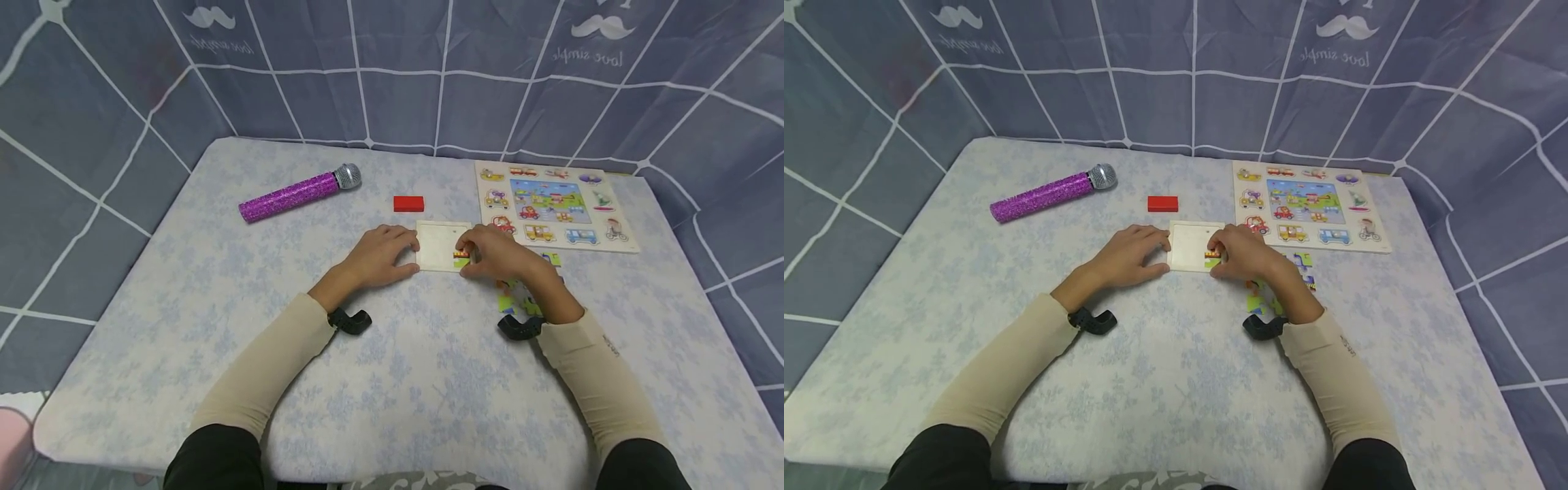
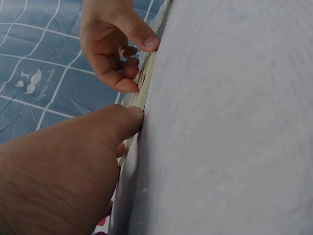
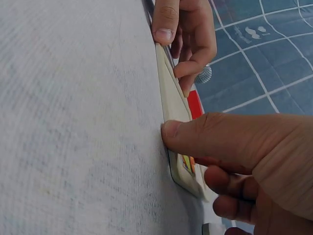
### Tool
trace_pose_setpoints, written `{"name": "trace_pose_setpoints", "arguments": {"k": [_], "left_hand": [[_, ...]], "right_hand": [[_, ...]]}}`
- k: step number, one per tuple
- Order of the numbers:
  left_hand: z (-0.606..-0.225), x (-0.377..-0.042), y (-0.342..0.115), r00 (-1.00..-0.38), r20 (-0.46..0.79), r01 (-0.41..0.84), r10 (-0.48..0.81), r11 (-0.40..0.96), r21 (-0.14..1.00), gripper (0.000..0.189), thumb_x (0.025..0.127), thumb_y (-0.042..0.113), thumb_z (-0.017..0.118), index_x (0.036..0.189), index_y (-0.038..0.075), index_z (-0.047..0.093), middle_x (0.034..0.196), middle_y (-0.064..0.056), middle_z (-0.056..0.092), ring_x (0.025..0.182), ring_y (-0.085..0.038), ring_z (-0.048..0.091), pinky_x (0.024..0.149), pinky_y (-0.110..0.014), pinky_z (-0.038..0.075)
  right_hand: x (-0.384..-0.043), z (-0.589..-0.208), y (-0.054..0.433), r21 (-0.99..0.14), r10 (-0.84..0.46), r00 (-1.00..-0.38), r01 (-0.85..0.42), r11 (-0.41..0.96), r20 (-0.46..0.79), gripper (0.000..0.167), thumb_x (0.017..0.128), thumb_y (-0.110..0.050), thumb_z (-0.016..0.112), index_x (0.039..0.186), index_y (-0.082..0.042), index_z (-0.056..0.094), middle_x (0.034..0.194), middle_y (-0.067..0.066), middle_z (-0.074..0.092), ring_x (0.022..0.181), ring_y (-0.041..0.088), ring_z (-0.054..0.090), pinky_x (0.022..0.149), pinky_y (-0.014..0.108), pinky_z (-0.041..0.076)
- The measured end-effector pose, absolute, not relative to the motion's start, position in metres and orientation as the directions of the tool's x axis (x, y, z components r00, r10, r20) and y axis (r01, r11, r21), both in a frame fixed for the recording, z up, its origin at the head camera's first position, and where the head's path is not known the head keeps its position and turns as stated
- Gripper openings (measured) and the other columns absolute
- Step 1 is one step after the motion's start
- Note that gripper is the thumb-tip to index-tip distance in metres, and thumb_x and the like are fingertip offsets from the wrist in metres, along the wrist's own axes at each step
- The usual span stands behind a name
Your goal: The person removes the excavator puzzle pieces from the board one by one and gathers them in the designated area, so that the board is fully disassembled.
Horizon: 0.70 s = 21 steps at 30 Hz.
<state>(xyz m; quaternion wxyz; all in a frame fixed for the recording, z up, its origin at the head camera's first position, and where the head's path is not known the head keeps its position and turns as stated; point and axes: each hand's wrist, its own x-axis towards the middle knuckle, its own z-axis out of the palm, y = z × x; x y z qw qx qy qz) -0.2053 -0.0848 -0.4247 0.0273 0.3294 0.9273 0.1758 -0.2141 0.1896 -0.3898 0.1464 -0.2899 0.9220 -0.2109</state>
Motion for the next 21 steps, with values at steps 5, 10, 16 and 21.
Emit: {"name": "trace_pose_setpoints", "arguments": {"k": [5,10,16,21], "left_hand": [[-0.4257,-0.2041,-0.0859,-0.782,0.074,0.602,0.618,0.72,0.346,0.036,0.098,0.04,0.066,0.124,0.017,0.061,0.146,-0.007,0.052,0.134,-0.031,0.045,0.106,-0.051,0.036],[-0.4251,-0.204,-0.086,-0.78,0.074,0.605,0.622,0.718,0.343,0.036,0.098,0.041,0.066,0.124,0.017,0.061,0.146,-0.007,0.052,0.134,-0.031,0.044,0.106,-0.05,0.036],[-0.4244,-0.2041,-0.0856,-0.781,0.066,0.602,0.621,0.721,0.344,0.036,0.098,0.041,0.065,0.124,0.017,0.061,0.147,-0.006,0.051,0.134,-0.03,0.043,0.107,-0.05,0.036],[-0.424,-0.2034,-0.0858,-0.781,0.062,0.599,0.622,0.717,0.355,0.036,0.098,0.041,0.065,0.125,0.017,0.06,0.148,-0.006,0.051,0.135,-0.03,0.043,0.107,-0.051,0.036]], "right_hand": [[-0.2128,-0.39,0.189,-0.473,-0.6,-0.791,-0.484,0.736,-0.123,0.044,0.082,-0.014,0.087,0.117,-0.001,0.063,0.106,0.011,0.06,0.1,0.03,0.049,0.089,0.048,0.041],[-0.2118,-0.3858,0.1907,-0.511,-0.622,-0.775,-0.491,0.706,-0.114,0.04,0.082,-0.007,0.085,0.117,0.0,0.065,0.106,0.009,0.064,0.099,0.028,0.057,0.088,0.045,0.046],[-0.2103,-0.3843,0.1943,-0.562,-0.665,-0.742,-0.516,0.646,-0.083,0.034,0.086,-0.01,0.082,0.116,0.0,0.069,0.111,0.008,0.068,0.101,0.026,0.062,0.09,0.046,0.049],[-0.211,-0.3875,0.1939,-0.557,-0.659,-0.751,-0.528,0.641,-0.045,0.029,0.087,-0.016,0.082,0.11,-0.003,0.071,0.106,0.005,0.07,0.096,0.023,0.065,0.086,0.044,0.052]]}}
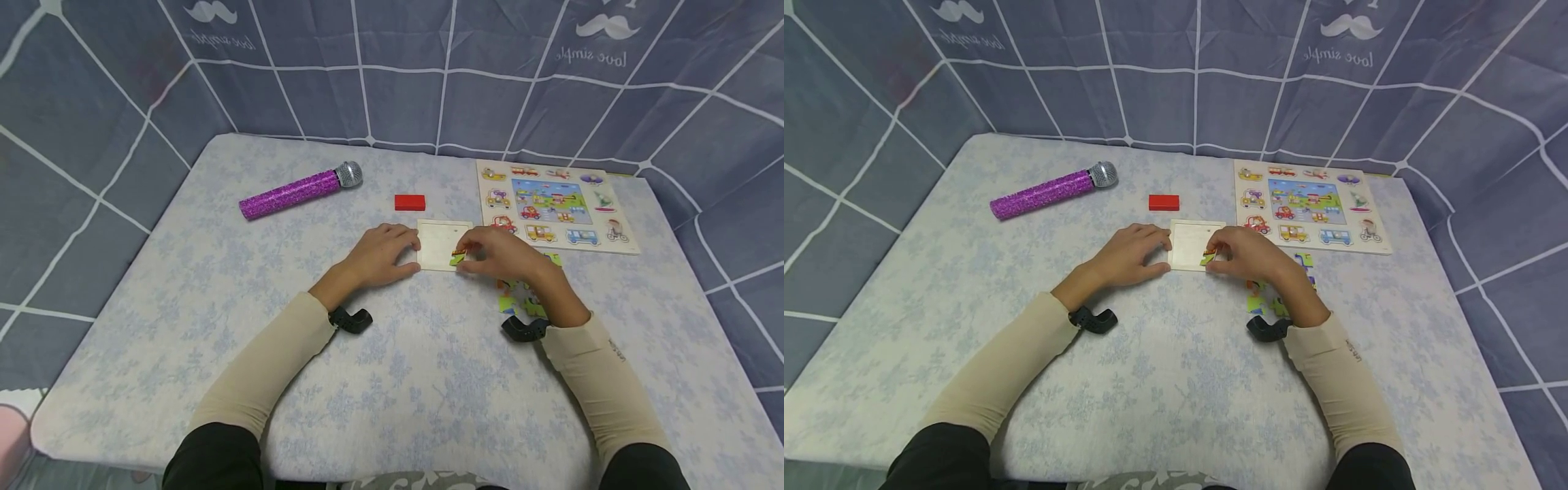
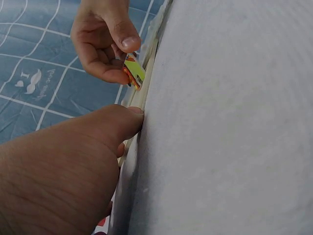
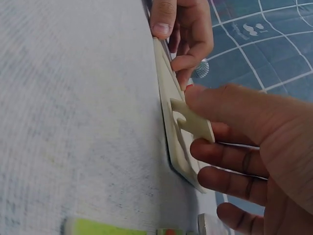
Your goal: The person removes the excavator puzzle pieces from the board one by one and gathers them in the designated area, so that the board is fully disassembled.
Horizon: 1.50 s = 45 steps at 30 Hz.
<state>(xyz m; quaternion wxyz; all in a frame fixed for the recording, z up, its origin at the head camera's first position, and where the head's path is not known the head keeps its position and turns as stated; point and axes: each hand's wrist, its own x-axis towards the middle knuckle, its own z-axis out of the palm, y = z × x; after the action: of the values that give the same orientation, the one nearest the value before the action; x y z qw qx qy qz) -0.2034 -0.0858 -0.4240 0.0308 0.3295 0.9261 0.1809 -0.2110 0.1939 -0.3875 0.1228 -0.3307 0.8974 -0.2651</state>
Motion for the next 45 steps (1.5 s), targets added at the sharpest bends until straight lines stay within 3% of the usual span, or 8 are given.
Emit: {"name": "trace_pose_setpoints", "arguments": {"k": [4,10,14,18,24,30,38,45], "left_hand": [[-0.423,-0.203,-0.085,-0.782,0.064,0.598,0.62,0.717,0.359,0.035,0.098,0.041,0.065,0.124,0.017,0.06,0.147,-0.006,0.051,0.134,-0.03,0.043,0.106,-0.052,0.036],[-0.423,-0.203,-0.082,-0.775,0.058,0.604,0.63,0.71,0.361,0.036,0.099,0.041,0.064,0.125,0.018,0.06,0.149,-0.005,0.05,0.135,-0.03,0.042,0.107,-0.051,0.035],[-0.422,-0.202,-0.08,-0.768,0.072,0.615,0.636,0.702,0.359,0.036,0.099,0.041,0.065,0.125,0.017,0.061,0.148,-0.006,0.05,0.134,-0.031,0.044,0.107,-0.05,0.036],[-0.422,-0.2,-0.081,-0.774,0.064,0.608,0.63,0.712,0.35,0.037,0.098,0.041,0.065,0.125,0.016,0.061,0.149,-0.006,0.05,0.134,-0.031,0.044,0.107,-0.05,0.035],[-0.423,-0.198,-0.088,-0.772,0.072,0.612,0.632,0.708,0.352,0.036,0.098,0.04,0.066,0.124,0.016,0.061,0.148,-0.007,0.051,0.134,-0.032,0.044,0.107,-0.051,0.035],[-0.425,-0.199,-0.094,-0.773,0.085,0.611,0.628,0.704,0.362,0.035,0.098,0.04,0.066,0.123,0.016,0.061,0.148,-0.007,0.051,0.133,-0.033,0.044,0.106,-0.052,0.036],[-0.425,-0.199,-0.097,-0.776,0.079,0.608,0.626,0.708,0.359,0.036,0.098,0.041,0.066,0.123,0.016,0.06,0.148,-0.008,0.051,0.133,-0.033,0.044,0.105,-0.054,0.036],[-0.424,-0.201,-0.096,-0.782,0.079,0.601,0.618,0.714,0.361,0.036,0.098,0.04,0.066,0.123,0.016,0.061,0.147,-0.008,0.052,0.132,-0.034,0.045,0.104,-0.054,0.037]], "right_hand": [[-0.212,-0.387,0.195,-0.529,-0.638,-0.769,-0.525,0.667,-0.042,0.025,0.088,-0.016,0.08,0.109,-0.005,0.071,0.104,0.004,0.07,0.091,0.021,0.064,0.08,0.042,0.051],[-0.208,-0.378,0.212,-0.511,-0.628,-0.777,-0.559,0.653,0.047,0.029,0.092,-0.011,0.076,0.12,-0.006,0.07,0.116,0.007,0.07,0.102,0.027,0.063,0.083,0.045,0.05],[-0.197,-0.367,0.243,-0.484,-0.624,-0.765,-0.612,0.626,0.159,0.038,0.091,-0.006,0.076,0.127,-0.003,0.068,0.119,0.011,0.07,0.102,0.031,0.064,0.065,0.038,0.049],[-0.172,-0.364,0.282,-0.455,-0.543,-0.821,-0.558,0.694,0.179,0.034,0.09,-0.009,0.078,0.123,-0.008,0.071,0.115,0.009,0.071,0.099,0.029,0.063,0.057,0.033,0.044],[-0.126,-0.384,0.327,-0.446,-0.423,-0.893,-0.444,0.777,0.153,0.023,0.086,-0.009,0.081,0.107,-0.009,0.072,0.103,0.004,0.071,0.09,0.022,0.064,0.074,0.039,0.048],[-0.103,-0.399,0.341,-0.468,-0.396,-0.913,-0.395,0.79,0.101,0.025,0.082,-0.007,0.085,0.104,-0.011,0.073,0.102,0.001,0.07,0.093,0.003,0.057,0.08,0.022,0.046],[-0.107,-0.412,0.343,-0.401,-0.452,-0.878,-0.476,0.783,0.159,0.032,0.074,-0.002,0.089,0.101,-0.013,0.075,0.104,0.003,0.072,0.1,0.021,0.059,0.084,0.033,0.044],[-0.11,-0.415,0.341,-0.384,-0.494,-0.842,-0.539,0.75,0.216,0.035,0.071,-0.001,0.09,0.1,-0.014,0.075,0.102,-0.001,0.071,0.098,0.021,0.062,0.088,0.018,0.04]]}}
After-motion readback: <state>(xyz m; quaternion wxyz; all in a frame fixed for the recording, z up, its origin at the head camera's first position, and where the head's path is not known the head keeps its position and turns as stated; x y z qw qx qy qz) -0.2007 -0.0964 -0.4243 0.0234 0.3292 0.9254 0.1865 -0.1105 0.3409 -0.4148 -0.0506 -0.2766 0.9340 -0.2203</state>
